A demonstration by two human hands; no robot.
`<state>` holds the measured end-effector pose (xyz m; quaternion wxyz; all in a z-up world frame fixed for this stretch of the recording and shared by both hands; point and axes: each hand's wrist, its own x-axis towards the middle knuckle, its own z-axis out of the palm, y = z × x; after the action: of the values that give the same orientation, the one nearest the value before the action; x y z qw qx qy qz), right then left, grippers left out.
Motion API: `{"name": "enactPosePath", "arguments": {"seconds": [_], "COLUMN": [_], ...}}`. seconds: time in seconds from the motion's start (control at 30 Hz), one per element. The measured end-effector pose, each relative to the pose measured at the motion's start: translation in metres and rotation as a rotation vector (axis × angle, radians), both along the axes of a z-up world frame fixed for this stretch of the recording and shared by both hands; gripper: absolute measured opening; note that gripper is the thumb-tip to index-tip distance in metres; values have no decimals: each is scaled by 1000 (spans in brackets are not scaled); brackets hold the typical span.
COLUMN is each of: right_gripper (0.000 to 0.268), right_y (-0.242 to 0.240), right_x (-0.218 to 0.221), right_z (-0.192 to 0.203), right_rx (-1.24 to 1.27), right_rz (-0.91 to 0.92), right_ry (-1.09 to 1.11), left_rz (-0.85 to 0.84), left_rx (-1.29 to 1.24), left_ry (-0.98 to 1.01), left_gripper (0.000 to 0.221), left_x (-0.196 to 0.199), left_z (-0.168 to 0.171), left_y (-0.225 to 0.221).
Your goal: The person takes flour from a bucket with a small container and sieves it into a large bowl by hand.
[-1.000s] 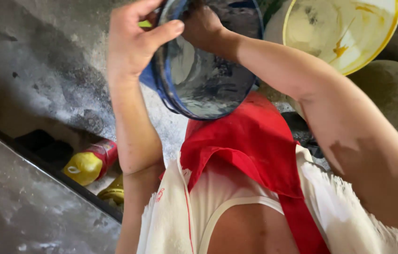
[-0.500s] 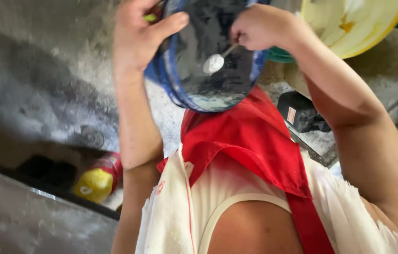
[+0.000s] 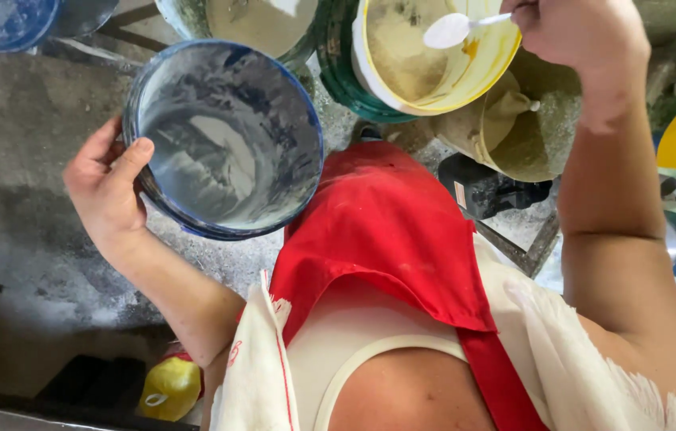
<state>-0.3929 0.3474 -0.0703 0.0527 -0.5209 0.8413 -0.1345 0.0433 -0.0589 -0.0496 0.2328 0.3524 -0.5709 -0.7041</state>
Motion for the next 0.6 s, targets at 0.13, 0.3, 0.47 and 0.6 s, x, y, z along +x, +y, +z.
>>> {"name": "enactPosePath", "arguments": {"seconds": [0.13, 0.3, 0.47, 0.6], "right_gripper": [13, 20, 23, 28], "right_y": [18, 36, 42, 24], "right_x": [-21, -42, -62, -66], "right_z": [-31, -71, -85, -72], "right_rx": [8, -33, -118, -51], "right_rz": [-34, -27, 24, 12], "right_ry": [-4, 67, -99, -210], "left_rz": [38, 79, 136, 190], "left_rx": [20, 0, 9, -34], "left_ry": [-55, -72, -81, -137], "left_gripper": [54, 55, 56, 55], "left_x": [-11, -17, -13, -4], "left_z": [-1, 0, -1, -12], "left_y": [15, 30, 40, 43]}}
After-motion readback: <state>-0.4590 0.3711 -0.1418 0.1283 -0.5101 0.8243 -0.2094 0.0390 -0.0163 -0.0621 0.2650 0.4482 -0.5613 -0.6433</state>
